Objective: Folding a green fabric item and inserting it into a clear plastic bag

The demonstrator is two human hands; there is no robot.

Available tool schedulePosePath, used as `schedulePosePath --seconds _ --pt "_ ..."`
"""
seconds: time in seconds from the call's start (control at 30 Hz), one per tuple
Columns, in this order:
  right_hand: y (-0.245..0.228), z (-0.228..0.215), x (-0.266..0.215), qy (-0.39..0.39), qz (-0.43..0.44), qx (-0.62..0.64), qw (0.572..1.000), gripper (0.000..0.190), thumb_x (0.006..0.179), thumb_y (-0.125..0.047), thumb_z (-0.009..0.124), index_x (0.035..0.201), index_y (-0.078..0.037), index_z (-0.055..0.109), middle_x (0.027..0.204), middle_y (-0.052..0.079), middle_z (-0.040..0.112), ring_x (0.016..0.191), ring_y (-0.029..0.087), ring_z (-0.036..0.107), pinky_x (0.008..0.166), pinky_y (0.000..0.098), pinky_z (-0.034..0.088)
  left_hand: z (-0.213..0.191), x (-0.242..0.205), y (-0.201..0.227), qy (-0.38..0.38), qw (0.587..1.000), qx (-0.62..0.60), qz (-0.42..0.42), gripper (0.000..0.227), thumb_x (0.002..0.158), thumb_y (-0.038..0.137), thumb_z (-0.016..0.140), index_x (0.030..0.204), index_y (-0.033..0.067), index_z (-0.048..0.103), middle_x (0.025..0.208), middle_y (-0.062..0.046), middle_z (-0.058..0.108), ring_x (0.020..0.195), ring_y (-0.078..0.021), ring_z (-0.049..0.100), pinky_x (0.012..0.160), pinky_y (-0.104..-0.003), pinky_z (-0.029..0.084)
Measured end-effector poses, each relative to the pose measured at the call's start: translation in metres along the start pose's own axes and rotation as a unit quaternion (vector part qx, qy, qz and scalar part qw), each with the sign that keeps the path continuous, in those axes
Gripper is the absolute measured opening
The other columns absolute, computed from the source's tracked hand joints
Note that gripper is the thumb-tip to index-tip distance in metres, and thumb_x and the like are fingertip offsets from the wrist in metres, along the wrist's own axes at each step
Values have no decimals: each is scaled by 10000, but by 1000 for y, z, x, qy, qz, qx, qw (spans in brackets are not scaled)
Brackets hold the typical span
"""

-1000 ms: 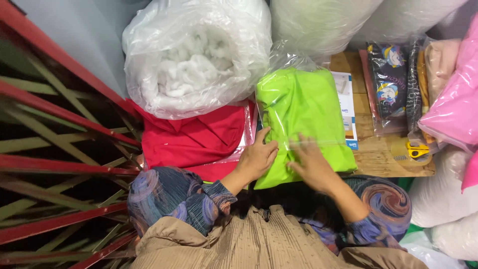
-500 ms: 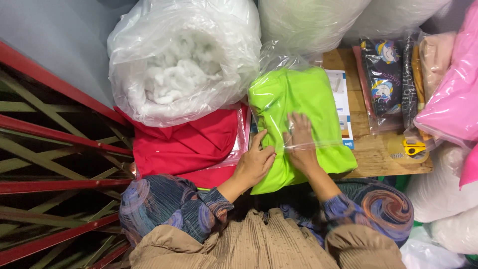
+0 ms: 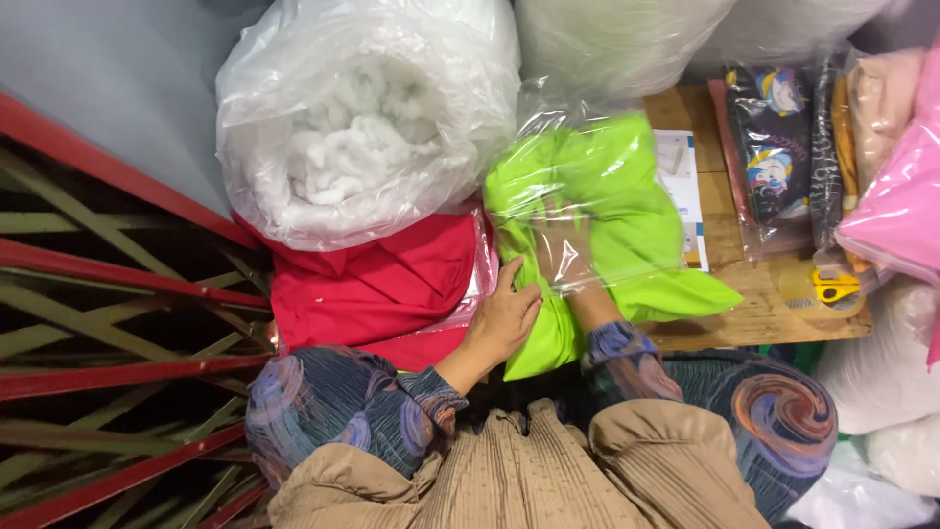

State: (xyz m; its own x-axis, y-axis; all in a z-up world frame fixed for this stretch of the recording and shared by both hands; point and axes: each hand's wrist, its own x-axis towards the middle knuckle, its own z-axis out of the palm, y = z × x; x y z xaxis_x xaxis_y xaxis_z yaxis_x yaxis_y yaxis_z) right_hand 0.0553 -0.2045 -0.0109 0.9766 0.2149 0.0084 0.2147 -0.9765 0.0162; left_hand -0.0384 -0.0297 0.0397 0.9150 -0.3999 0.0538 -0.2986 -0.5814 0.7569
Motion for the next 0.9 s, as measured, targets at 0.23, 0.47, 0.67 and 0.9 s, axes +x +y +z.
schedulePosePath --seconds 0.23,0.47,0.67,0.9 --pt "13 -50 -103 -59 -44 76 994 639 1003 -401 468 1596 -189 357 1612 177 390 1496 461 318 1201 643 219 -8 -1 3 -6 1000 -8 5 140 988 248 559 996 129 633 1565 -234 334 1078 -585 634 857 -613 584" --pt "0 -91 -153 -114 -125 -21 985 975 705 -664 753 1555 -379 368 1616 160 324 1474 524 276 1155 717 234 -7 -2 8 -17 999 -9 27 156 993 256 554 1022 119 623 1571 -220 325 1068 -571 638 887 -612 575" --pt "27 -53 -130 -9 -18 47 999 662 780 -237 649 1419 -395 585 1669 59 325 1468 558 288 1111 766 266 -6 -6 17 -47 997 18 66 146 988 271 537 1029 147 602 1595 -188 293 879 -588 681 839 -633 587" --pt "32 -34 -111 35 23 197 980 525 989 -178 494 1514 -194 513 1659 193 323 1501 553 180 1151 745 142 -11 -9 26 -16 995 14 98 113 992 259 543 1031 156 568 1574 -175 307 854 -565 690 796 -615 608"
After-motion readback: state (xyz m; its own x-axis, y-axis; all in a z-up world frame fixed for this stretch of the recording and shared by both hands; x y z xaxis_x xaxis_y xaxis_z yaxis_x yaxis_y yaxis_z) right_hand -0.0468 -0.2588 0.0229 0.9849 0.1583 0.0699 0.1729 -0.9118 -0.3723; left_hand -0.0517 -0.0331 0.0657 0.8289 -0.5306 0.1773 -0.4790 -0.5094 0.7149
